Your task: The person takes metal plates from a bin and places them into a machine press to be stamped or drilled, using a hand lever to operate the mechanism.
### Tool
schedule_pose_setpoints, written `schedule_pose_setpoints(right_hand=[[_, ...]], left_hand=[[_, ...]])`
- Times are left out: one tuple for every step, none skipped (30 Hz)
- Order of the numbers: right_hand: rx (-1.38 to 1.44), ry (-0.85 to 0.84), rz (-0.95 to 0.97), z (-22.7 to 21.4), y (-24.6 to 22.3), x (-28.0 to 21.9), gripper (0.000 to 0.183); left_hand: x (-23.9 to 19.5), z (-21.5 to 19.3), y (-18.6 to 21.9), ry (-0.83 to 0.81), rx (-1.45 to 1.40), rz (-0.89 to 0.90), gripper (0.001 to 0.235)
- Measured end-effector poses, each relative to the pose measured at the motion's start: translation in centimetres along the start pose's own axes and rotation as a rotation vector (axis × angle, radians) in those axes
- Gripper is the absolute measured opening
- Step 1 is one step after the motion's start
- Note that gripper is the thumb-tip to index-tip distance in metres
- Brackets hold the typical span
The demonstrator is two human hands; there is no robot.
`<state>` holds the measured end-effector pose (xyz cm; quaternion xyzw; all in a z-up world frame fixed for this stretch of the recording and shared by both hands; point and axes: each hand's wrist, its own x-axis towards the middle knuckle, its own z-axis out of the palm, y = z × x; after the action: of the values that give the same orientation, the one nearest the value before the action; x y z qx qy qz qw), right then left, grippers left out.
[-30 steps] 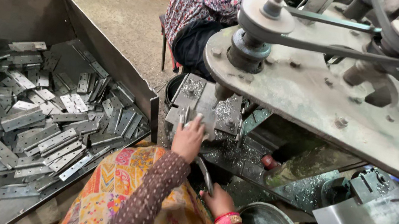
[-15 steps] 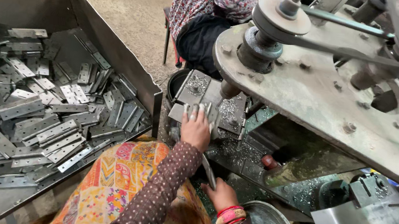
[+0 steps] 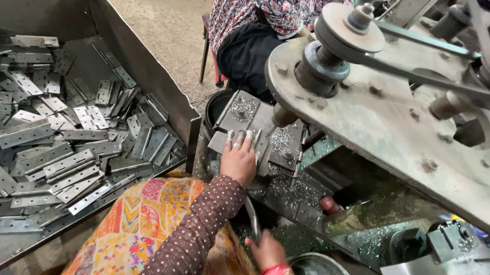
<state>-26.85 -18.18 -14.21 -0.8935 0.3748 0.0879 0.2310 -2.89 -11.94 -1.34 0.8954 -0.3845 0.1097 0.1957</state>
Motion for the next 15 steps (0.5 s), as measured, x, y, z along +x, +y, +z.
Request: schedule_pose_setpoints(right_hand=[[-0.034,-0.008,0.011,-0.1,0.4,-0.2,0.055],[-0.035,0.003,0.000,0.7,0.9,-0.4,0.055],[-0.036,0.019,-0.010,1.7,1.4,-0.2,0.056],[-0.038,0.034,-0.021,3.0,2.0,-0.2,0.056],[0.010,0.052,0.003,4.8,2.2,-0.3,0.056],[0.059,0.070,0.026,7.2,1.8,-0.9,0.059],[0.102,0.087,0.045,8.6,2.0,-1.0,0.063],[0.085,0.086,0.039,8.9,2.7,-0.6,0.063],[0.076,0.079,0.027,9.3,2.6,-0.2,0.063],[0.067,0.073,0.015,9.5,2.4,0.2,0.064],[0.063,0.061,0.020,9.7,2.3,0.1,0.062],[0.060,0.049,0.026,9.8,2.1,-0.2,0.061],[0.046,0.044,0.029,9.1,2.2,0.1,0.059],[0.001,-0.030,0.069,8.3,2.2,0.2,0.065],[-0.046,-0.105,0.109,7.1,2.4,0.2,0.071]], left_hand=[[-0.2,0.3,-0.1,-0.018,0.002,0.002,0.034],[-0.1,0.4,-0.2,-0.036,0.004,0.004,0.034],[0.0,0.5,-0.1,-0.050,0.004,0.009,0.034],[-0.2,0.4,-0.1,-0.044,-0.001,0.014,0.034],[0.0,0.2,-0.1,-0.029,-0.007,0.014,0.034],[0.1,-0.1,-0.1,-0.014,-0.013,0.013,0.033],[0.1,-0.2,-0.1,-0.026,-0.026,0.013,0.033],[-0.1,-0.3,-0.1,-0.039,-0.040,0.014,0.033],[-0.2,-0.7,-0.6,-0.053,-0.042,0.012,0.033],[0.0,-0.9,-0.8,-0.040,-0.019,0.019,0.034],[0.0,-0.9,-0.5,-0.035,0.002,0.034,0.034],[-0.1,-0.8,-0.6,-0.031,0.023,0.050,0.035],[-0.3,-0.7,-0.6,-0.031,0.000,0.046,0.035],[-0.7,-0.5,-0.8,-0.030,-0.023,0.042,0.035],[-0.7,-0.2,-0.8,-0.030,-0.046,0.035,0.035]])
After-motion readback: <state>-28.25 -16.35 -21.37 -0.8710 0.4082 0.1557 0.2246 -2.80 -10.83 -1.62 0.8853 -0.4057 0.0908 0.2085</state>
